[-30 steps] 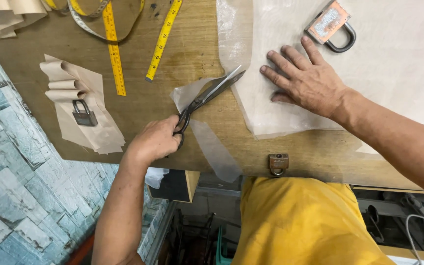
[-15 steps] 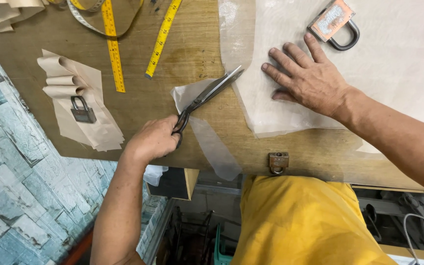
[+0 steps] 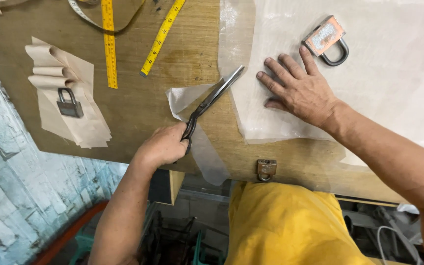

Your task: The person uses shears to cut a piece of white fabric on a wooden table, guided by a pattern and secured with padlocks. After cutting, the person removes the padlocks, folds the fabric, and places it on a nearby surface.

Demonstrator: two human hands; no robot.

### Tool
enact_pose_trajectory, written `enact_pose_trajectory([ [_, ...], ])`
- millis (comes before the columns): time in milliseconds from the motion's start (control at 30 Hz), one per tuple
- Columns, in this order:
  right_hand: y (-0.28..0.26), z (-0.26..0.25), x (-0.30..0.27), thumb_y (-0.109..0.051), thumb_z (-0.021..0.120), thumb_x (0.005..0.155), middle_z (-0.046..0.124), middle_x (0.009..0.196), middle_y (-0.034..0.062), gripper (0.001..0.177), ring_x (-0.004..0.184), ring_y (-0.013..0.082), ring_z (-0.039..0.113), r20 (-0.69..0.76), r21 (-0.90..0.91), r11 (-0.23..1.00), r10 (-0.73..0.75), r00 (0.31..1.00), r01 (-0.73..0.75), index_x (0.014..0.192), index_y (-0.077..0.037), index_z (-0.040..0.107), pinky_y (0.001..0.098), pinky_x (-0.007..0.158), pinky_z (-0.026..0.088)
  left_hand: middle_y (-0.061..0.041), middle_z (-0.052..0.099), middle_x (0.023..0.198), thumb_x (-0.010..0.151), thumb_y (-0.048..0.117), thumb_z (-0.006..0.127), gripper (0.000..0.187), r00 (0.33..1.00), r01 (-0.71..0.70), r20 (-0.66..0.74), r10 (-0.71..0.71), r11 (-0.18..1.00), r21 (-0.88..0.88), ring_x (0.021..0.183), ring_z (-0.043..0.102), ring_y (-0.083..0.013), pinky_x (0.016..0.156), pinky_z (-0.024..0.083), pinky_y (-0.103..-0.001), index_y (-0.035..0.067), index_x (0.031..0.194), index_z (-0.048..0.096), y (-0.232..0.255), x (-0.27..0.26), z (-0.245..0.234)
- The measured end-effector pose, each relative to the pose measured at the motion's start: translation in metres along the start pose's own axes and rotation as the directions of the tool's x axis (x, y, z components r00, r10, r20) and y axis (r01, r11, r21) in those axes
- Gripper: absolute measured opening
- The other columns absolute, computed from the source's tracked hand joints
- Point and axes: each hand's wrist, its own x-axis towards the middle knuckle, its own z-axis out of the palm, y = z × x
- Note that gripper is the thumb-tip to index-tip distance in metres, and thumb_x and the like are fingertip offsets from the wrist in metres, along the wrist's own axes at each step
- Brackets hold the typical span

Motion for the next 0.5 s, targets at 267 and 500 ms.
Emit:
enact_pose_trajectory([
  [267,-0.005,0.017,-0.002,-0.069,0.052,0.094,0.055,0.153,0.0157,0.078,0.141,0.0376,0.048,-0.015,0.246,0.967,0.067,0.998,-0.061,0.157,-0.021,0.053,0.0672,0.124,0.017,-0.028,0.072,0.115,0.091,0.032,0.053,0.039,0.986,-0.163,-0.035,0.161,0.983,-0.087,0.118,0.065,-0.0475,0.102,0.048,-0.059,0.005,0.117,0.065,0.003,0.004,0.02],
  [500,-0.009,0.015,-0.001,-0.069,0.05,0.096,0.055,0.153,0.0163,0.079,0.14,0.0384,0.048,-0.033,0.238,0.969,0.072,0.997,-0.062,0.158,-0.021,0.052,0.068,0.122,0.018,-0.028,0.072,0.111,0.091,0.031,0.051,0.039,0.978,-0.207,-0.043,0.202,0.963,-0.171,0.115,0.066,-0.0464,0.1,0.05,-0.055,0.002,0.115,0.064,0.016,-0.005,0.032],
])
